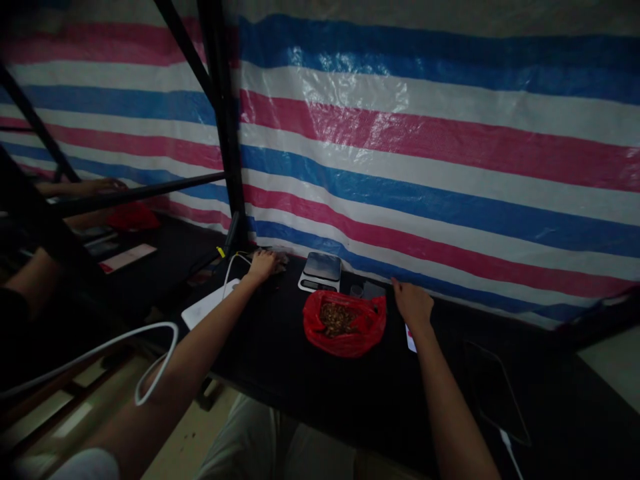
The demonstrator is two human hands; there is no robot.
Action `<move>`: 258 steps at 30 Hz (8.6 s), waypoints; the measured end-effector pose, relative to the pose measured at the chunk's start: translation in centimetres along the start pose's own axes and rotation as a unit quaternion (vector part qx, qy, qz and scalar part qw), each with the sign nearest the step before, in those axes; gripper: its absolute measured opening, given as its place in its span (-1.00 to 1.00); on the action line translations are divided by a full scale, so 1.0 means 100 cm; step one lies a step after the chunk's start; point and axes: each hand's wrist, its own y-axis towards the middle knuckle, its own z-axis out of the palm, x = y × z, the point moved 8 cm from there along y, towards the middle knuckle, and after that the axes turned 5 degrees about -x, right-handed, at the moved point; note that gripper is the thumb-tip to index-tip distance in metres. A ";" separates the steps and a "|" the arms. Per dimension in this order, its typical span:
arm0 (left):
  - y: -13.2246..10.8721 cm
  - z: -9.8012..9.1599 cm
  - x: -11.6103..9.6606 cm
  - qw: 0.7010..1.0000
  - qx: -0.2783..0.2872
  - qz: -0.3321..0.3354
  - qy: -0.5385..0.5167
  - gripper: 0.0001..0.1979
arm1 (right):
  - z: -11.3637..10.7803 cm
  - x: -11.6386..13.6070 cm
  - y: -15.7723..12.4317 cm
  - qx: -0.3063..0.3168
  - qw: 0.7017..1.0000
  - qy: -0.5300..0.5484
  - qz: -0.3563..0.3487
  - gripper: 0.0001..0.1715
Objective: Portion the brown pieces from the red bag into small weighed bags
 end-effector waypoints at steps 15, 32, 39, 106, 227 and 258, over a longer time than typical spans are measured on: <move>0.016 -0.004 -0.004 0.998 0.020 -0.026 -0.053 -0.76 | -0.067 0.048 -0.079 -0.228 0.974 0.003 0.002 -0.49; -0.007 -0.031 -0.128 0.740 -0.032 -0.015 -0.672 -0.56 | -0.007 0.081 -0.056 -0.057 0.837 0.541 -0.057 -0.46; -0.043 -0.025 -0.152 0.729 -0.048 -0.073 -0.679 -0.58 | 0.019 0.069 -0.057 -0.070 0.814 0.577 -0.016 -0.63; -0.084 -0.067 -0.179 0.927 -0.100 0.091 -0.351 -0.80 | -0.004 0.086 -0.085 -0.085 0.796 0.595 -0.075 -0.83; -0.074 -0.050 -0.164 0.811 -0.017 0.063 -0.582 -0.79 | 0.011 0.070 -0.075 -0.063 0.774 0.629 -0.022 -0.79; -0.068 -0.021 -0.159 0.850 0.022 0.042 -0.525 -0.83 | 0.020 0.077 -0.074 -0.013 0.908 0.403 -0.112 -0.74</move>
